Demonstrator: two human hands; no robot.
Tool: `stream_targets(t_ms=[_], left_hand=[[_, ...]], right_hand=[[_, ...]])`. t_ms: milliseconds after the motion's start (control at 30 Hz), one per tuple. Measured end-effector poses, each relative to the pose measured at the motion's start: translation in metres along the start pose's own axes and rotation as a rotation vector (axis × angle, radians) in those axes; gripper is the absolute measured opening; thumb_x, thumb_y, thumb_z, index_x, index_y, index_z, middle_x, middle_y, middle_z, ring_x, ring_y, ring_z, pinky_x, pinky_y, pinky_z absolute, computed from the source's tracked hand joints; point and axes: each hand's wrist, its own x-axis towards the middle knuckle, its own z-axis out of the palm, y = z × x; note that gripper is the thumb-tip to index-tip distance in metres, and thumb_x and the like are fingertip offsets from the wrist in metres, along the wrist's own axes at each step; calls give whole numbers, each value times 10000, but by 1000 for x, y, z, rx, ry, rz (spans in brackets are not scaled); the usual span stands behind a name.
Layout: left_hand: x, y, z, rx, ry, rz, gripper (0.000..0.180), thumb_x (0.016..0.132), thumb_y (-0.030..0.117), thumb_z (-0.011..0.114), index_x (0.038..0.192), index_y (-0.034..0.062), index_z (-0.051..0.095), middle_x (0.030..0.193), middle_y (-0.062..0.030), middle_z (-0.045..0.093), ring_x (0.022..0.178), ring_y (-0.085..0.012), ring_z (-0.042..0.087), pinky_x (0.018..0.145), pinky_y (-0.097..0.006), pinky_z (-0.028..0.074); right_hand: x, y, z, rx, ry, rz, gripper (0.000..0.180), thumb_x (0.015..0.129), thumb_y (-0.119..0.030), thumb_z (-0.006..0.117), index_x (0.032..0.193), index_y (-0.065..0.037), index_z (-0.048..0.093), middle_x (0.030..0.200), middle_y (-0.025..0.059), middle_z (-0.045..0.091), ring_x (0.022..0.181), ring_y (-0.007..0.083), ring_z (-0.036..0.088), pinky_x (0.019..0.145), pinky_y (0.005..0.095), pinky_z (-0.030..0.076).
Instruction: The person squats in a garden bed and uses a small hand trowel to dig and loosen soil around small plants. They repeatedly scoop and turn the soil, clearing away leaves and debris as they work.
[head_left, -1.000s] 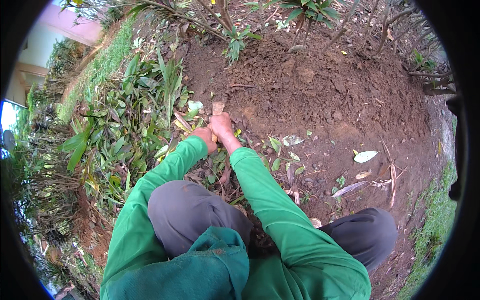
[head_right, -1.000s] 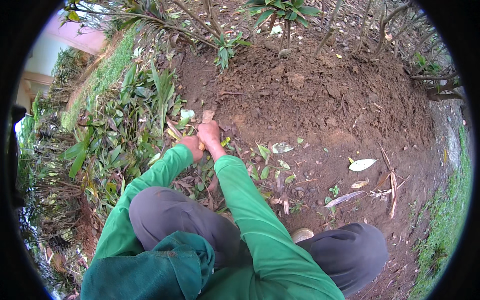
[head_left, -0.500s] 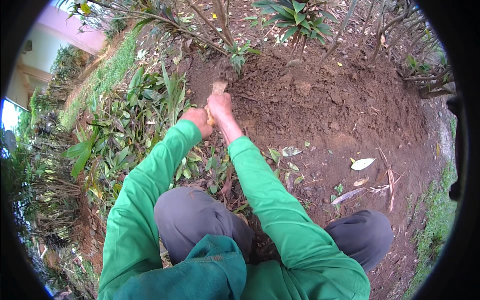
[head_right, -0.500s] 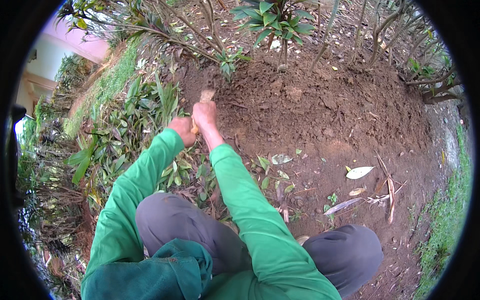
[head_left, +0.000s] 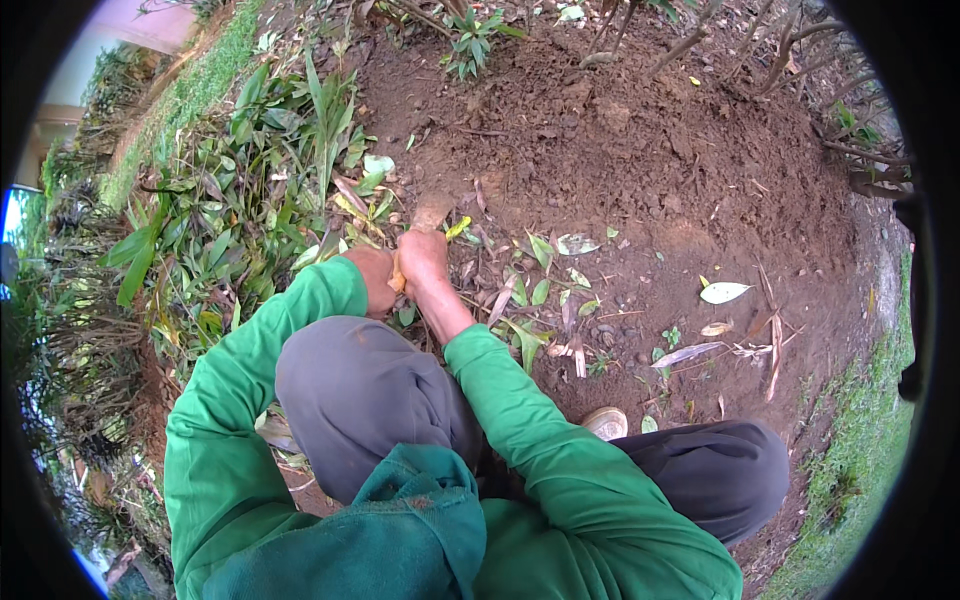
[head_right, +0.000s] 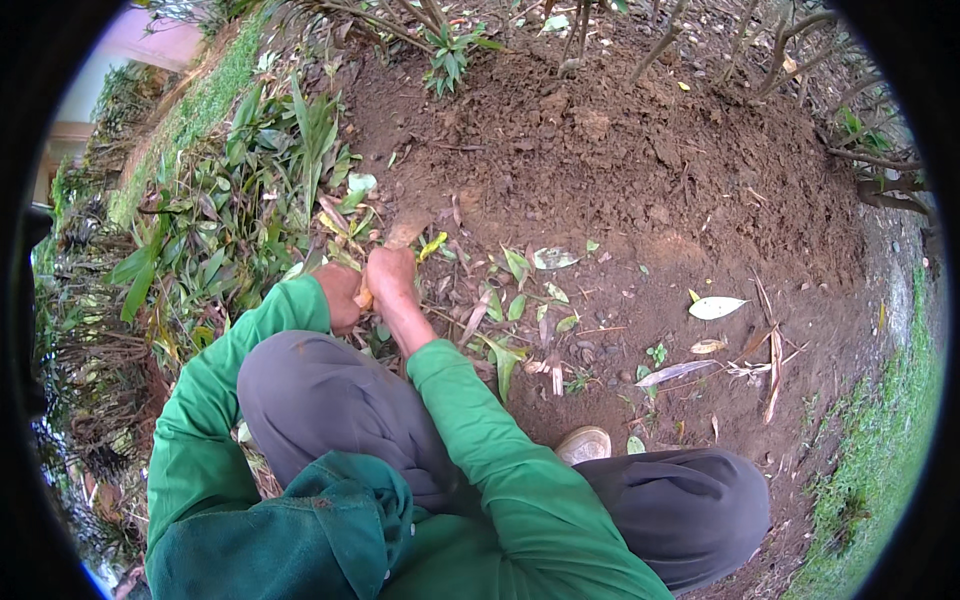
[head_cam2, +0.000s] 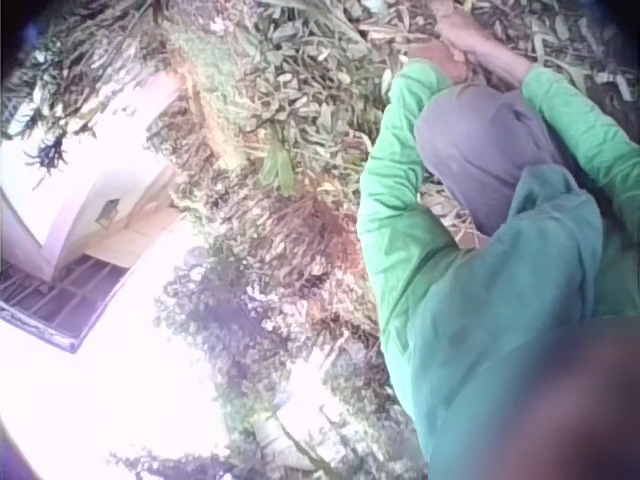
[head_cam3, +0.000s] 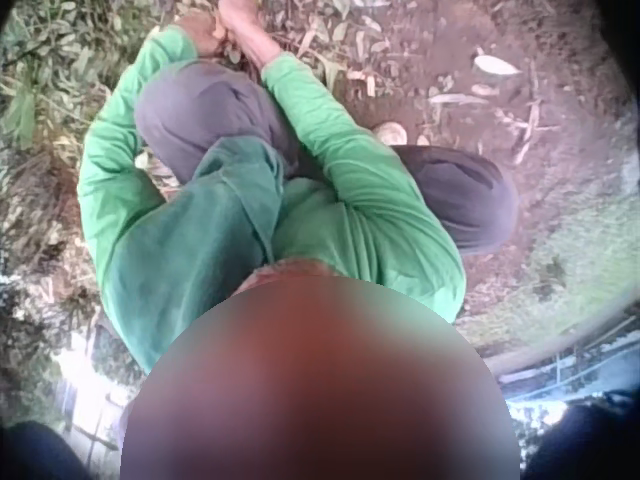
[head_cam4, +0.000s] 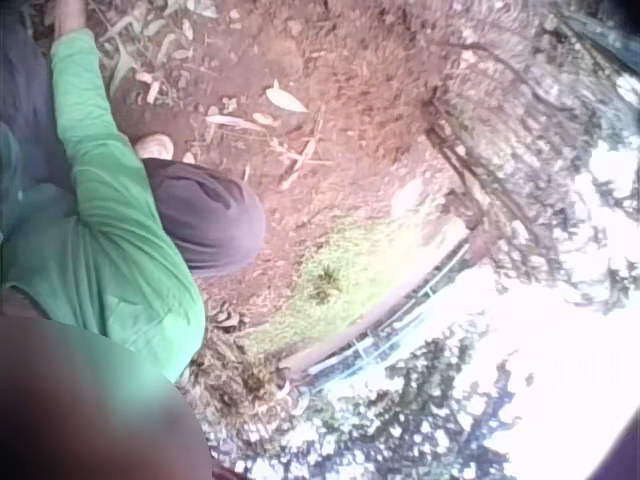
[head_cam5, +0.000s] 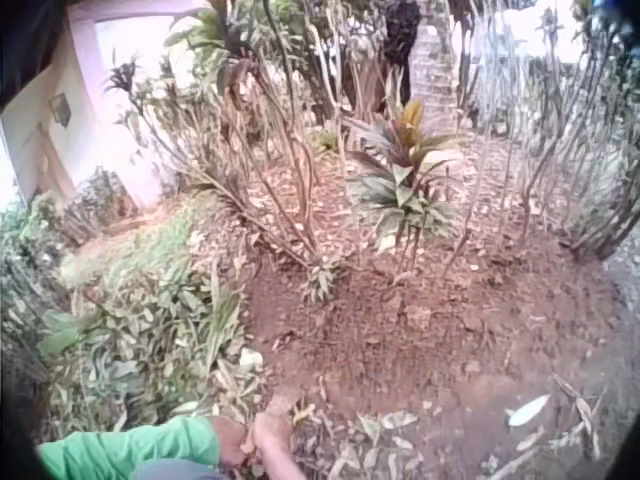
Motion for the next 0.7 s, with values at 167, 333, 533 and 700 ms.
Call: stream_targets(t_ms=[167, 333, 533, 700], left_hand=[[48, 10, -6, -26, 159, 40, 264, 550, 135, 599, 721, -59, 652, 785, -276, 627, 772, -385, 636, 717, -434, 512], [72, 8, 31, -178, 192, -95, 391, 568, 161, 628, 894, -53, 642, 892, -259, 635, 888, -352, 632, 769, -403, 512], [89, 25, 17, -183, 325, -78, 464, 586, 210, 683, 970, -42, 613, 931, -224, 640, 910, -299, 638, 797, -384, 505], [59, 20, -33, 229, 322, -71, 469, 683, 257, 610, 1060, -19, 577, 1054, -207, 614, 997, -317, 603, 872, -396, 477]], right_hand=[[50, -13, -9, -22, 59, -194, 233, 680, -43, 476, 790, 115, 606, 721, 234, 629, 719, 318, 633, 630, 431, 454], [73, -5, -15, -537, 92, -326, 269, 636, -118, 543, 752, 110, 627, 814, 333, 602, 831, 434, 615, 766, 447, 482], [108, -13, -24, -645, -38, -452, 226, 663, -109, 547, 734, 91, 623, 792, 304, 613, 809, 418, 622, 734, 425, 497], [113, -16, 7, 255, -166, -151, 208, 670, -83, 531, 725, 101, 609, 758, 273, 621, 740, 345, 646, 666, 410, 486]])
